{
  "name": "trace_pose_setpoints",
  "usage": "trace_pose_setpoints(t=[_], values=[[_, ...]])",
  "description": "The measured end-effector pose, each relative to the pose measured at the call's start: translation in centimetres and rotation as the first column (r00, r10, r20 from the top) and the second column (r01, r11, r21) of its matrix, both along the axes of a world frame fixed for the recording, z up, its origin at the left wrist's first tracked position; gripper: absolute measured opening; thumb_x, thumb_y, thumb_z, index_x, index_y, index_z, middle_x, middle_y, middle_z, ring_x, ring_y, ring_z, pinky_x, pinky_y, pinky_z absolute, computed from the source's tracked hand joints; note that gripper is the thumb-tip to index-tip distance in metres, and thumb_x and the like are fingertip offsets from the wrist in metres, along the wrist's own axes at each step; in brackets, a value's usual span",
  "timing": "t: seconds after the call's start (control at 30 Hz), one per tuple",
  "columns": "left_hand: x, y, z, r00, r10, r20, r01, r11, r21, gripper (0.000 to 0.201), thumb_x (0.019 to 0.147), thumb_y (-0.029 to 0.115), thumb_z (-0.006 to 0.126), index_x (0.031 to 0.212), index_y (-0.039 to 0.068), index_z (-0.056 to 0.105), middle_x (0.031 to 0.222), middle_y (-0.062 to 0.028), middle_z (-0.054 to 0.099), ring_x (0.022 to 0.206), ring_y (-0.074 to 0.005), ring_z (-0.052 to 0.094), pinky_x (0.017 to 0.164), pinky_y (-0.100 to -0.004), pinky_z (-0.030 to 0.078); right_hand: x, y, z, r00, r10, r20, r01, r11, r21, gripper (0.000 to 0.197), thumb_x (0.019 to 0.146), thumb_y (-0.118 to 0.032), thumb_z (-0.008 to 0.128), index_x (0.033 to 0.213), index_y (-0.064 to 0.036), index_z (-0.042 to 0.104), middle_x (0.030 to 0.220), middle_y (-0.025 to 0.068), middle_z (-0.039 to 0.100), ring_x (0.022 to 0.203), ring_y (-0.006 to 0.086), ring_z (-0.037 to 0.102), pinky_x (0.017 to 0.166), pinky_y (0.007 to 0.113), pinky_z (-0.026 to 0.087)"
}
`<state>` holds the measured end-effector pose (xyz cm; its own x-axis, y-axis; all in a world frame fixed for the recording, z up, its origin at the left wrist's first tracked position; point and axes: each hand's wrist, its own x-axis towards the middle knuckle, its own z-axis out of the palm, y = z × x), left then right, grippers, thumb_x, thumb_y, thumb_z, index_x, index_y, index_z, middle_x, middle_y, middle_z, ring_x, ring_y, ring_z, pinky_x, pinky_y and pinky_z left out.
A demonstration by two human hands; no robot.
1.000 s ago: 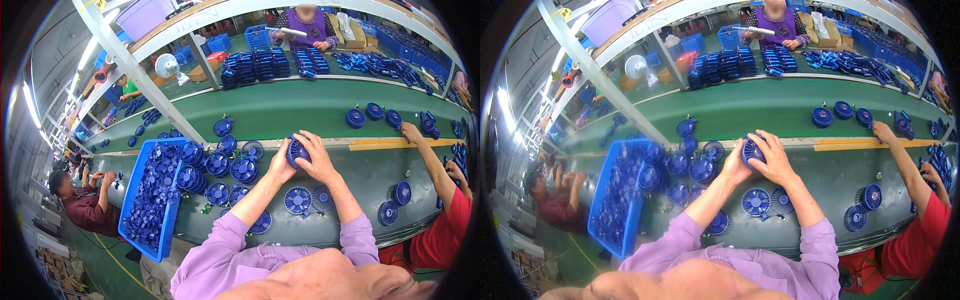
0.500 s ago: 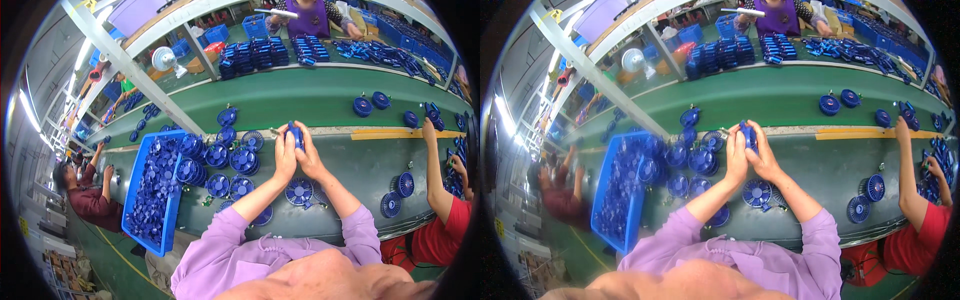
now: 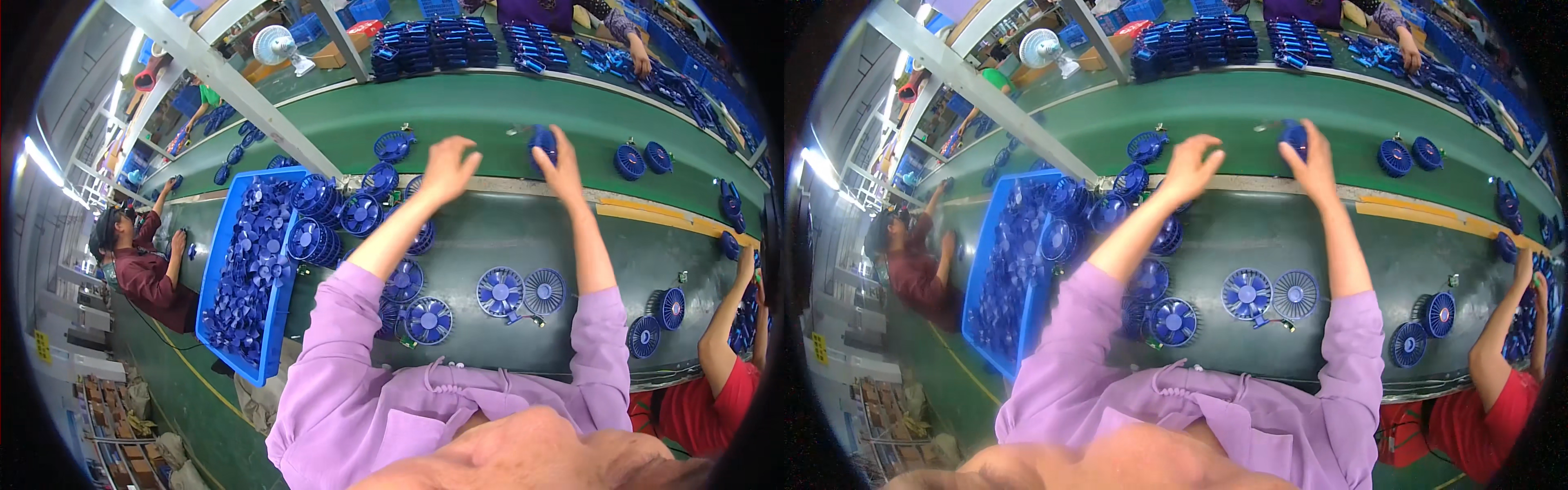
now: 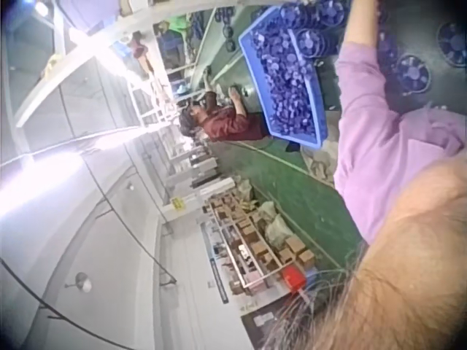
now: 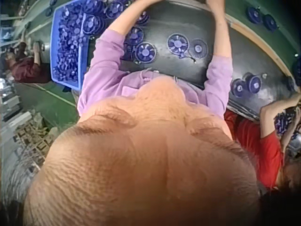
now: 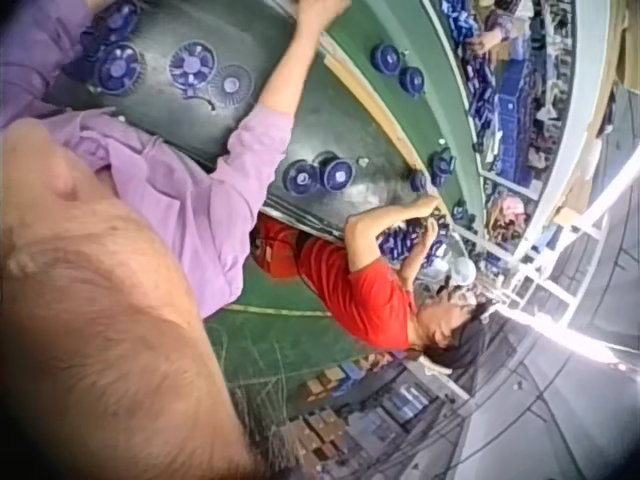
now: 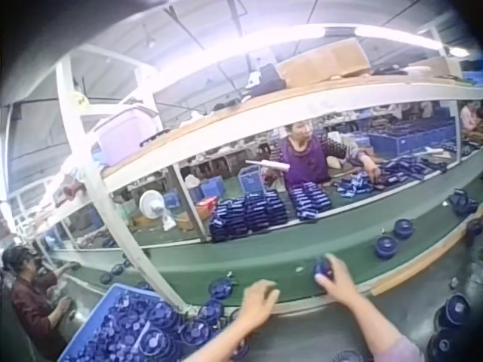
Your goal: The person assembles portable electric fans along a conveyor line by hand, fitting the fan blades and housings together, snapping the fan guards in place, and setting the assembled units onto the conveyor belt.
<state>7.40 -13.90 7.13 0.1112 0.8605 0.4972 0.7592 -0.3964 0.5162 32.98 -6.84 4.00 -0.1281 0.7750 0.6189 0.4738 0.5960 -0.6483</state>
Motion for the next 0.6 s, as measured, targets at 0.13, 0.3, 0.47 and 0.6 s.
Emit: trace_pose_setpoints(t=[0.13, 0.3, 0.47, 0.6], values=[[-8.9, 3.5, -2.3, 0.940, 0.327, -0.096, -0.320, 0.944, 0.085, 0.035, 0.083, 0.020, 0.063, 0.112, 0.000, 0.060, 0.116, -0.0203, 0.060, 0.114, -0.0375, 0.053, 0.098, -0.0467, 0.041, 4.8, -2.3, -0.5, 0.935, -0.193, 0.298, 0.195, 0.981, 0.023, 0.063, 0.083, -0.029, 0.070, 0.133, -0.0016, 0.046, 0.138, 0.0271, 0.043, 0.130, 0.0405, 0.039, 0.105, 0.044, 0.036], [-15.3, 5.4, -3.7, 0.835, 0.479, -0.272, -0.530, 0.833, -0.159, 0.046, 0.086, 0.022, 0.061, 0.130, 0.012, 0.051, 0.135, -0.0133, 0.049, 0.126, -0.0345, 0.044, 0.099, -0.0524, 0.042, 7.5, -13.3, 2.2, 0.870, 0.376, 0.320, -0.249, 0.894, -0.372, 0.064, 0.068, -0.019, 0.078, 0.126, -0.0037, 0.056, 0.133, 0.0205, 0.051, 0.125, 0.0364, 0.046, 0.108, 0.042, 0.035], [-15.3, 6.6, -3.5, 0.799, 0.460, -0.387, -0.589, 0.726, -0.354, 0.035, 0.088, 0.024, 0.059, 0.122, 0.015, 0.057, 0.117, -0.0126, 0.063, 0.111, -0.0357, 0.057, 0.092, -0.0471, 0.047, 7.3, -19.1, 0.3, 0.785, 0.363, 0.502, -0.194, 0.914, -0.357, 0.065, 0.060, -0.021, 0.084, 0.119, -0.0047, 0.060, 0.135, 0.0185, 0.049, 0.127, 0.0369, 0.043, 0.107, 0.043, 0.035], [-15.1, 6.2, -2.9, 0.784, 0.476, -0.400, -0.599, 0.750, -0.282, 0.028, 0.089, 0.027, 0.060, 0.111, 0.009, 0.058, 0.100, -0.0172, 0.068, 0.098, -0.0373, 0.064, 0.083, -0.0478, 0.051, 6.8, -19.4, -0.4, 0.868, 0.296, 0.398, -0.155, 0.924, -0.350, 0.046, 0.059, -0.016, 0.084, 0.097, -0.0037, 0.061, 0.130, 0.0158, 0.054, 0.123, 0.0356, 0.046, 0.101, 0.044, 0.039]])
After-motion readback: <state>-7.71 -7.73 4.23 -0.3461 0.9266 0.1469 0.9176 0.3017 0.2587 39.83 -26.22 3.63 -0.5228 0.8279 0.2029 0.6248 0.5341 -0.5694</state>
